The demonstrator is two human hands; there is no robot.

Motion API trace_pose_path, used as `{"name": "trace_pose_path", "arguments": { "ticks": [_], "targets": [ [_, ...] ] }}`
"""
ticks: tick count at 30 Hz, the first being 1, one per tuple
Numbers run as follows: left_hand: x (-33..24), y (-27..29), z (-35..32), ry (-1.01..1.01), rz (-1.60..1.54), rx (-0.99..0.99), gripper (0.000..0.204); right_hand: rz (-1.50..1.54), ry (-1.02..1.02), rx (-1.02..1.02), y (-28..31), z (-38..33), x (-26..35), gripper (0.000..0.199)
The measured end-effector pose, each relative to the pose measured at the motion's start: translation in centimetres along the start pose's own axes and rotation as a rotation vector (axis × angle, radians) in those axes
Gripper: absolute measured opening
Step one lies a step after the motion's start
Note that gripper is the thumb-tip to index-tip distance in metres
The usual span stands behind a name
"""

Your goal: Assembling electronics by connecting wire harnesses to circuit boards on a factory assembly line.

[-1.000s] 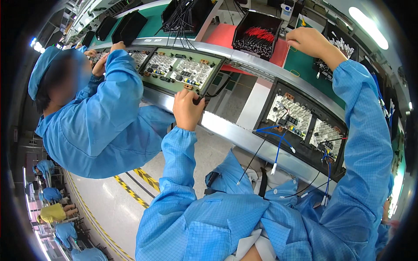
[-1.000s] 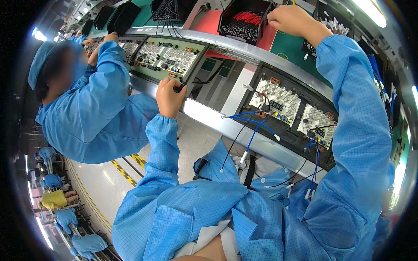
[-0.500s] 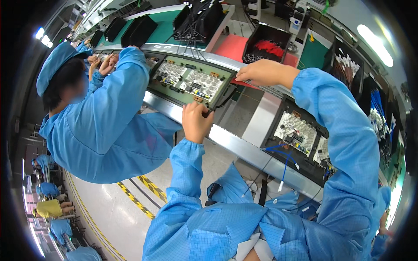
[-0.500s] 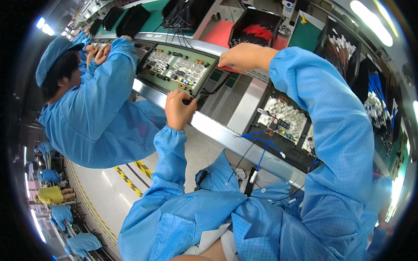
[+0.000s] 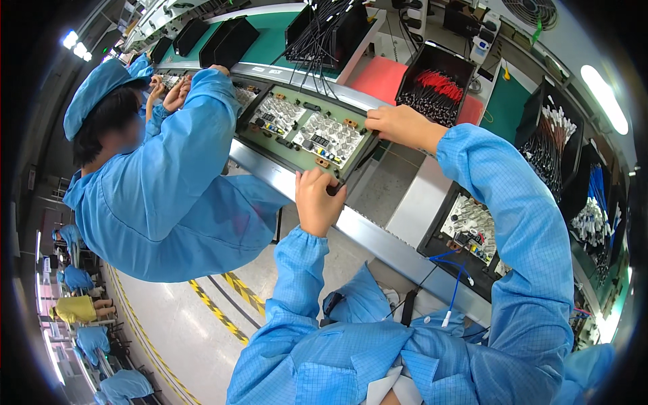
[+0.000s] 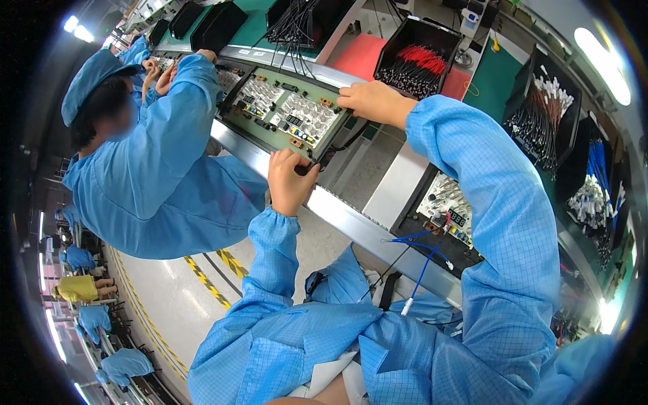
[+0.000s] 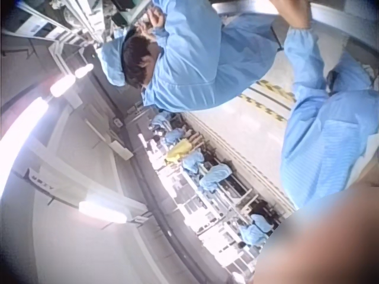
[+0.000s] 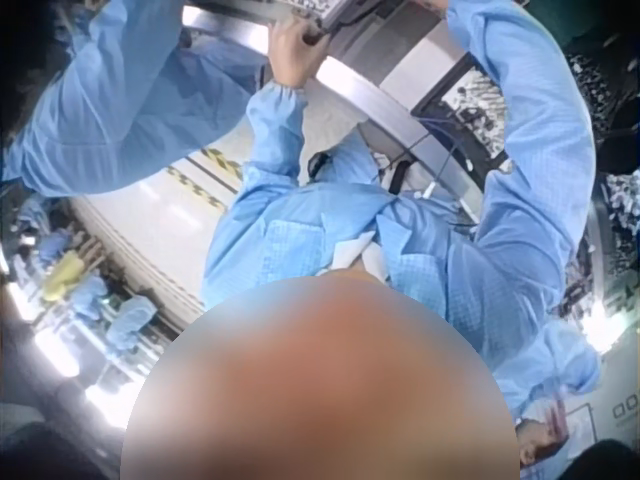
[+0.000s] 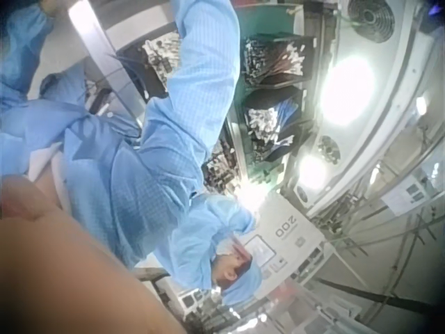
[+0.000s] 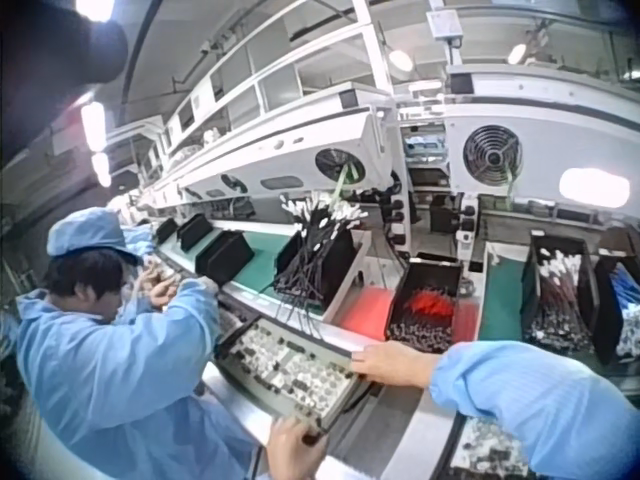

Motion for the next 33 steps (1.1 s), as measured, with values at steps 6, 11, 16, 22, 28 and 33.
{"name": "trace_pose_path", "arguments": {
  "ticks": [6,11,16,22,28,33],
  "targets": [
    [0.1,0.1,-0.1,-0.008,-0.034,-0.025,0.023,0.025,0.077,0.058,-0.4,0.6,-0.7,0.025],
    [0.2,0.3,-0.2,-0.004,-0.062,-0.048,0.024,-0.009,0.085,0.055,-1.0,0.7,-0.7,0.021],
    [0.7,-0.2,-0.3,0.037,-0.091,-0.026,0.022,-0.014,0.075,0.031,-1.3,0.4,-0.7,0.022],
    [0.8,-0.2,-0.3,0.067,-0.074,0.012,0.022,-0.029,0.083,0.057,-1.6,0.5,-0.9,0.021],
    [0.4,-0.4,-0.2,0.064,-0.052,0.030,0.024,-0.006,0.119,0.065,-1.2,0.6,-0.8,0.018],
    [0.5,-0.3,-0.2,0.059,-0.046,0.044,0.023,-0.025,0.135,0.118,-1.0,0.8,-0.6,0.020]
  ]
}}
Point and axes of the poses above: each hand's wrist, its own z-axis towards the middle knuckle, its own y-axis out of the back of the hand, x = y × z, the point moved 6 cm from there along z, towards the middle knuckle, and after that the axes turned 1 degree about y, right-handed, at the moved point
